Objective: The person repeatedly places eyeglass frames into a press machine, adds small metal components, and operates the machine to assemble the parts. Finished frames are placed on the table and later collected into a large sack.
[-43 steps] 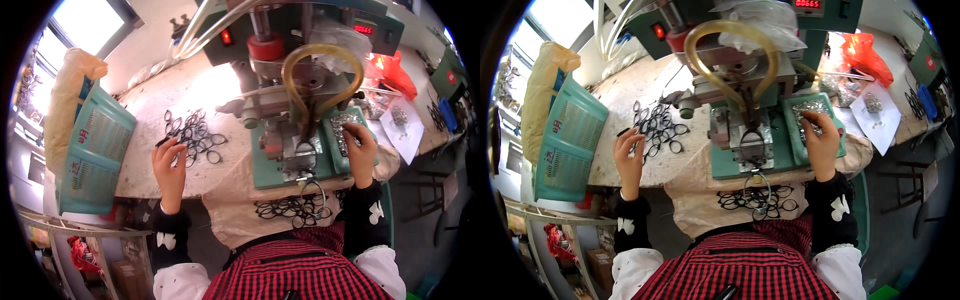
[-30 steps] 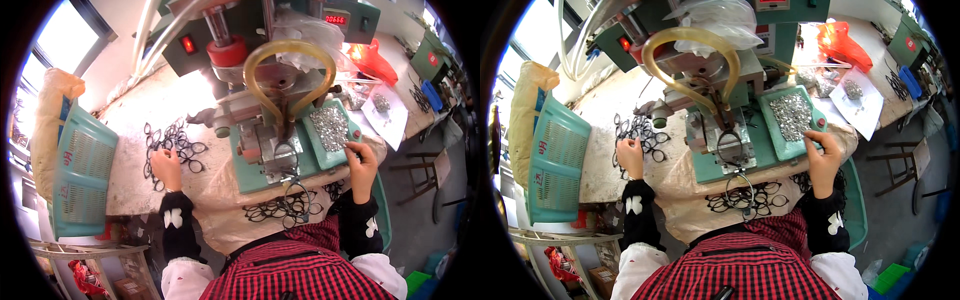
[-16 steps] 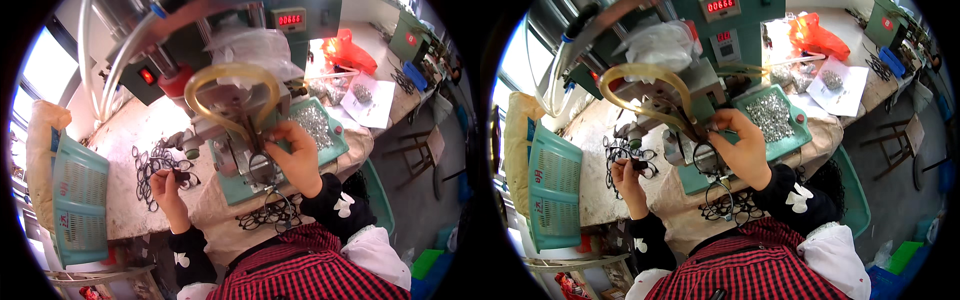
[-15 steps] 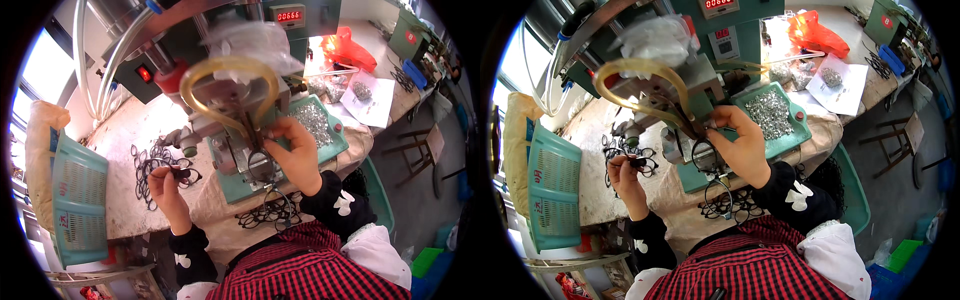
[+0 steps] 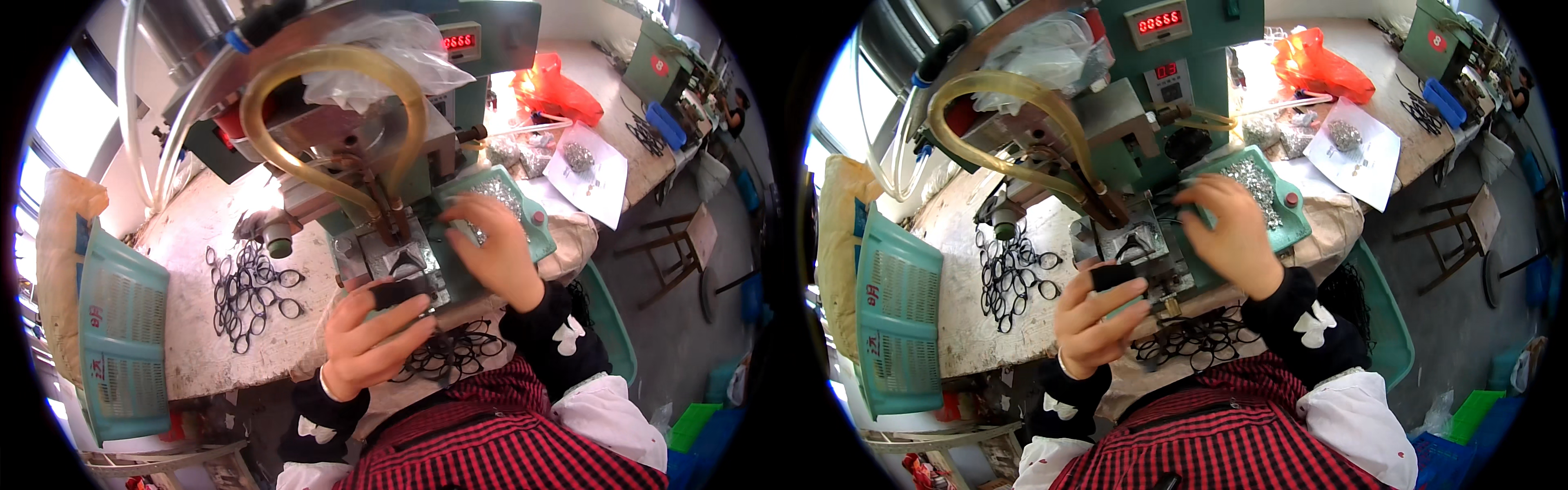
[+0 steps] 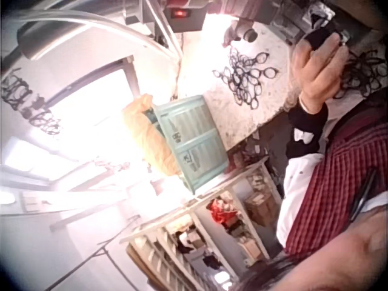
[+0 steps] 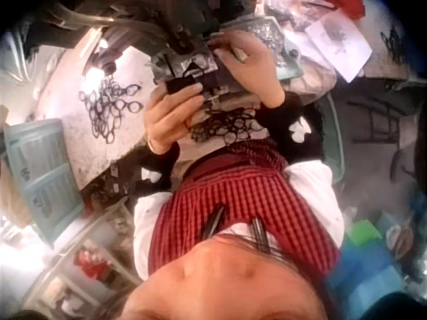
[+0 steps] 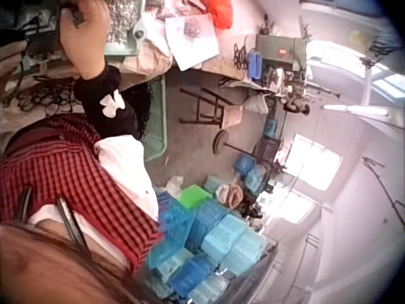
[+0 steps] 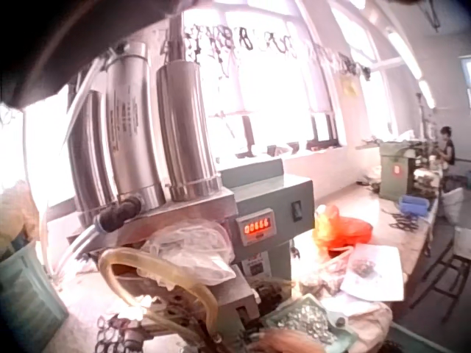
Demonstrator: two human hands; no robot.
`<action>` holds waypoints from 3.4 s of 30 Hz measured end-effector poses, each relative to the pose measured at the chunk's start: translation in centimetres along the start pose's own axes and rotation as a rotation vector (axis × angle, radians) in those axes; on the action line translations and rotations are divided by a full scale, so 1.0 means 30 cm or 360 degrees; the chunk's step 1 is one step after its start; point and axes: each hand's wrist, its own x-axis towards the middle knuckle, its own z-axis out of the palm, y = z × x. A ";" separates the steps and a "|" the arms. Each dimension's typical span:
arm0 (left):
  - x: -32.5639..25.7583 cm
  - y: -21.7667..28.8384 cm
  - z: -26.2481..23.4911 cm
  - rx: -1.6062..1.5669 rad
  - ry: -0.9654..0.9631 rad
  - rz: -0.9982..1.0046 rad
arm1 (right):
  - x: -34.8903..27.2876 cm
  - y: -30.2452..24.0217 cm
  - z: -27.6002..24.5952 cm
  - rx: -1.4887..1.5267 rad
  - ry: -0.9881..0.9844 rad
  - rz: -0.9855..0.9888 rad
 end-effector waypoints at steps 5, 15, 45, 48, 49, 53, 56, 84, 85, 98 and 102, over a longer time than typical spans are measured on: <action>-0.027 -0.025 0.050 0.0039 0.0000 0.0059 | -0.108 0.249 -0.020 -0.0744 0.0060 0.0151; -0.042 0.040 0.034 0.0068 -0.0016 -0.0162 | -0.099 0.223 -0.006 -0.0692 0.0271 -0.0010; -0.486 -0.330 -0.209 -0.1505 0.1139 -0.2173 | -0.135 -0.006 -0.102 0.0166 0.0232 0.0317; -0.394 -0.299 -0.132 -0.1495 0.1047 -0.2142 | -0.022 -0.090 -0.022 0.0437 0.0073 0.0159; -0.388 -0.288 -0.108 -0.1439 0.1035 -0.2116 | -0.006 -0.110 0.013 0.0576 0.0071 0.0225; -0.426 -0.216 -0.027 -0.1231 0.1135 -0.2051 | -0.016 -0.138 0.092 0.0828 0.0066 0.0421; -0.400 -0.194 -0.022 -0.0966 0.1210 -0.1876 | -0.021 -0.141 0.110 0.0810 0.0134 0.0422; -0.025 0.010 0.046 0.0104 -0.0056 -0.0075 | -0.118 0.257 -0.001 -0.0658 0.0289 0.0016; -0.037 0.027 0.047 0.0101 -0.0041 -0.0130 | -0.109 0.242 0.002 -0.0604 0.0307 0.0057; -0.572 -0.162 -0.580 0.1687 0.0039 -0.1519 | -0.068 0.156 0.003 -0.0078 0.0360 0.0211; -0.971 -0.366 -0.448 0.1330 -0.0384 -0.1776 | -0.072 0.151 0.035 0.0021 0.0302 0.0278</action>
